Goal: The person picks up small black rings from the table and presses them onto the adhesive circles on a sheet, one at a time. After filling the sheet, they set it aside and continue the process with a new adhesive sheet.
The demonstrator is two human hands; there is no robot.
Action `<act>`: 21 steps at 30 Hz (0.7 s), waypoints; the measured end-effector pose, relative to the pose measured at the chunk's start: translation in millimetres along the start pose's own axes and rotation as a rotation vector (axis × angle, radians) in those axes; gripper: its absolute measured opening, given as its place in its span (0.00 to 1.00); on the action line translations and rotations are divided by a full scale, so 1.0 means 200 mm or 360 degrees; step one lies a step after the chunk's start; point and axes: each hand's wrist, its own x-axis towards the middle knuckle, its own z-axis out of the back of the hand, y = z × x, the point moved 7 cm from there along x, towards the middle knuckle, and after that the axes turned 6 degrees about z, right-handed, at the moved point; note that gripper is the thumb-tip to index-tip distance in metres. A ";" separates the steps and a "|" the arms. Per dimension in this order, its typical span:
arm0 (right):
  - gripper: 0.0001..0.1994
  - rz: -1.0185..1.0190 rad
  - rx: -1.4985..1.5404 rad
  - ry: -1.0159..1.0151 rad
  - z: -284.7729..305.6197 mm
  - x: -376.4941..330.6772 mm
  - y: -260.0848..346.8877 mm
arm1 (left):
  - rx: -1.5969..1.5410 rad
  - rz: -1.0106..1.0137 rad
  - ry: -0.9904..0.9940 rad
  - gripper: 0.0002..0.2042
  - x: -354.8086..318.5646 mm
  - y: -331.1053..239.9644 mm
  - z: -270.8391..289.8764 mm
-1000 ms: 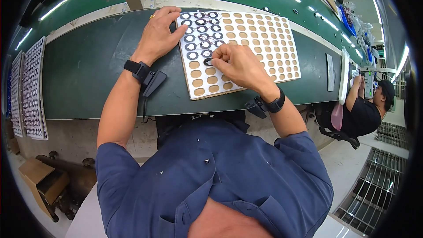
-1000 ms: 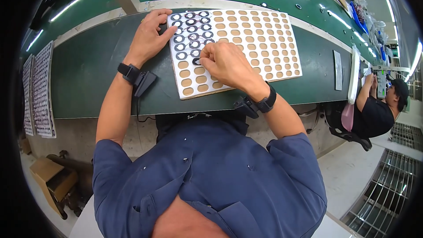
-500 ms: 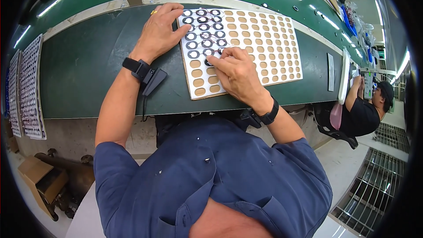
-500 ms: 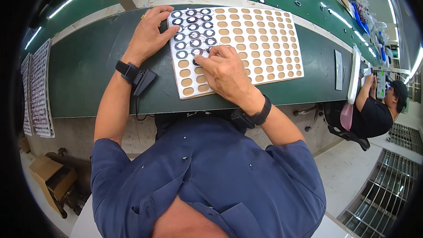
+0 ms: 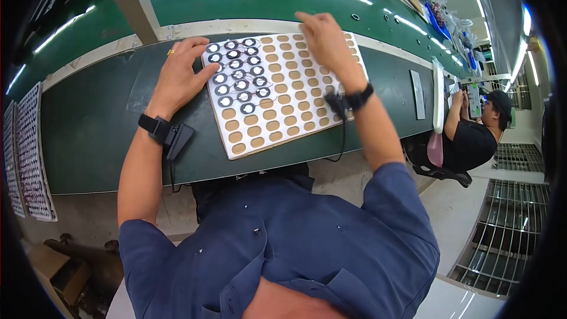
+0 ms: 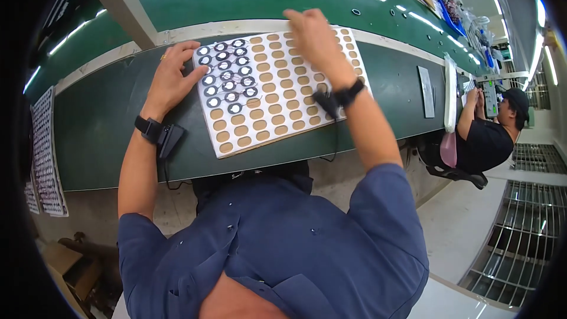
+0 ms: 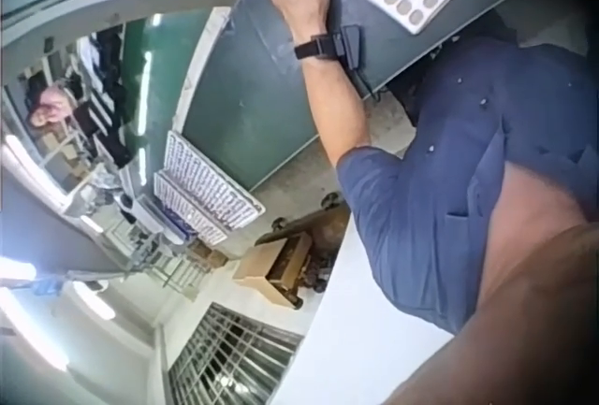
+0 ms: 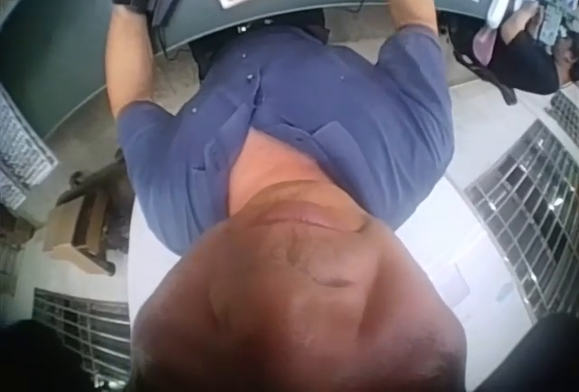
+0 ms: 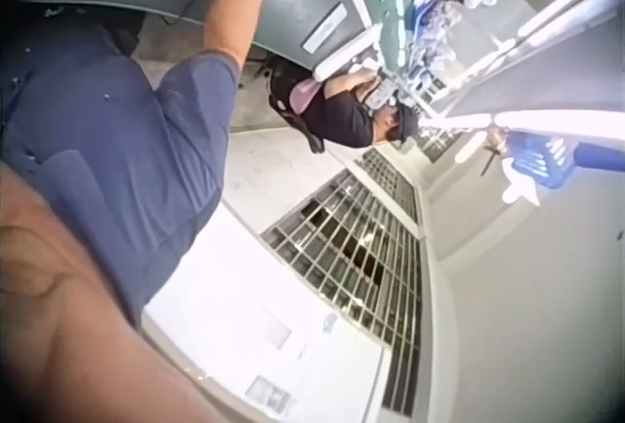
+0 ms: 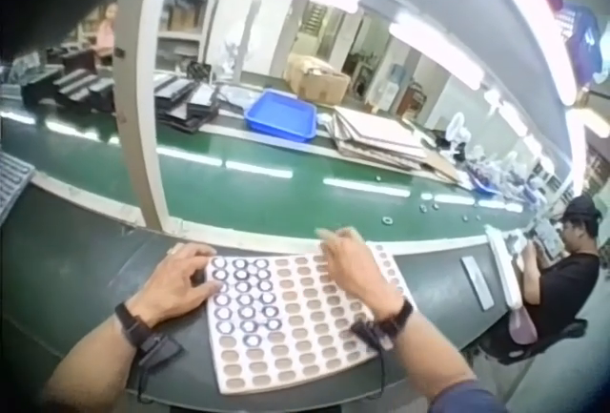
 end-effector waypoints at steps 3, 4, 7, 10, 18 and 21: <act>0.15 0.0004 -0.0209 0.0152 -0.12 0.08 -0.33 | -0.0026 -0.0035 0.0013 0.18 0.01 0.00 0.00; 0.14 0.0025 -0.0222 0.0246 -0.16 0.11 -0.39 | -0.0018 -0.0012 -0.0002 0.18 0.03 0.01 0.01; 0.12 -0.0055 -0.0030 0.0328 -0.14 0.14 -0.47 | -0.0064 -0.0073 -0.0020 0.19 0.04 0.02 -0.01; 0.12 -0.0071 -0.0041 0.0197 -0.02 0.12 -0.35 | -0.0039 -0.0082 -0.0046 0.19 0.03 0.04 -0.03; 0.08 0.0213 0.0966 0.0461 0.06 -0.14 0.78 | 0.0025 -0.0138 -0.0109 0.18 0.02 0.08 -0.03; 0.07 0.0263 0.0895 0.0419 -0.05 -0.18 0.89 | 0.0044 -0.0163 -0.0106 0.17 0.04 0.06 -0.03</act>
